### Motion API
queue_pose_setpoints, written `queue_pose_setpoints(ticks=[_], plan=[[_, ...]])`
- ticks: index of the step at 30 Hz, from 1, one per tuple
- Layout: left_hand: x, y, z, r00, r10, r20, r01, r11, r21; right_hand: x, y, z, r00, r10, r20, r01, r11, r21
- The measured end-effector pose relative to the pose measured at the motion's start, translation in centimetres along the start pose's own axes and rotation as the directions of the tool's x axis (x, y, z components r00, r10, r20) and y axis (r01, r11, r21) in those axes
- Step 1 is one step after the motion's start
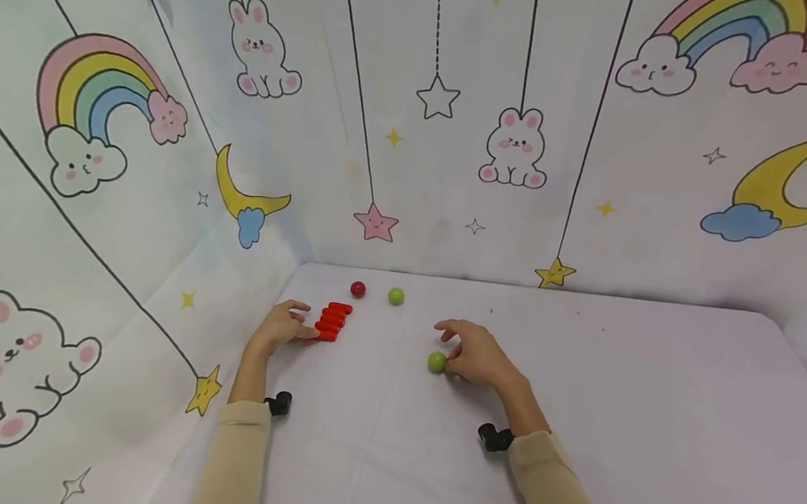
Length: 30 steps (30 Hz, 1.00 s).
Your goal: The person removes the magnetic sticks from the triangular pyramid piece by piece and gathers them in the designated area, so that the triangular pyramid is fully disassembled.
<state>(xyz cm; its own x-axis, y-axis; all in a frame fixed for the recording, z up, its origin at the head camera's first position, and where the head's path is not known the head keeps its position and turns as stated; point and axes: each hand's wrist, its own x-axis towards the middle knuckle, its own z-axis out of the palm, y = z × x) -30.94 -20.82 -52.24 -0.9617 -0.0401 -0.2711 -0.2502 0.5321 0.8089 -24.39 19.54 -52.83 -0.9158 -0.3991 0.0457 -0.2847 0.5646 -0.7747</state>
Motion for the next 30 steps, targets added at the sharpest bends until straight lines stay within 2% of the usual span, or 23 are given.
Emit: queue_pose_setpoints(ticks=[3, 7, 9, 12, 14, 16, 18, 21, 24, 27, 30], plan=[[0.0, 0.2, 0.1, 1.000, 0.000, -0.025, 0.001, 1.000, 0.024, 0.2, -0.1, 0.1, 1.000, 0.002, -0.006, -0.002, 1.000, -0.010], [-0.6, 1.0, 0.3, 0.997, 0.002, -0.077, -0.003, 1.000, -0.020, 0.4, -0.3, 0.2, 1.000, 0.005, -0.017, -0.005, 1.000, -0.021], [-1.0, 1.8, 0.6, 0.995, 0.022, -0.094, -0.027, 0.998, -0.053, 0.4, -0.4, 0.2, 1.000, 0.013, -0.023, -0.013, 1.000, -0.017], [-1.8, 3.0, 1.5, 0.991, 0.087, -0.098, -0.094, 0.993, -0.065, 0.4, -0.4, 0.3, 0.999, 0.026, -0.028, -0.027, 1.000, -0.008], [-2.5, 3.9, 2.5, 0.988, 0.143, -0.052, -0.148, 0.985, -0.094, 0.3, -0.3, 0.4, 0.999, 0.028, -0.027, -0.028, 1.000, 0.004], [-3.1, 4.9, 3.9, 0.979, 0.202, 0.039, -0.195, 0.972, -0.131, 0.3, -0.1, 0.5, 0.999, 0.025, -0.023, -0.025, 1.000, 0.015], [-3.7, 5.9, 5.5, 0.956, 0.246, 0.157, -0.217, 0.959, -0.181, 0.2, -0.1, 0.4, 1.000, 0.009, -0.017, -0.009, 0.999, 0.032], [-4.3, 7.2, 7.8, 0.911, 0.281, 0.301, -0.224, 0.952, -0.209, 0.2, -0.1, 0.2, 1.000, 0.006, -0.006, -0.006, 0.999, 0.036], [-4.7, 8.1, 10.0, 0.884, 0.290, 0.368, -0.230, 0.953, -0.199, 0.2, -0.1, -0.1, 1.000, 0.027, 0.007, -0.027, 1.000, -0.001], [-5.0, 8.8, 11.9, 0.862, 0.292, 0.414, -0.227, 0.953, -0.200, -0.1, -0.2, -0.6, 0.997, 0.074, 0.030, -0.072, 0.996, -0.048], [-5.1, 9.3, 13.5, 0.842, 0.294, 0.451, -0.225, 0.953, -0.202, -0.5, -0.2, -1.2, 0.995, 0.088, 0.049, -0.085, 0.995, -0.057]])
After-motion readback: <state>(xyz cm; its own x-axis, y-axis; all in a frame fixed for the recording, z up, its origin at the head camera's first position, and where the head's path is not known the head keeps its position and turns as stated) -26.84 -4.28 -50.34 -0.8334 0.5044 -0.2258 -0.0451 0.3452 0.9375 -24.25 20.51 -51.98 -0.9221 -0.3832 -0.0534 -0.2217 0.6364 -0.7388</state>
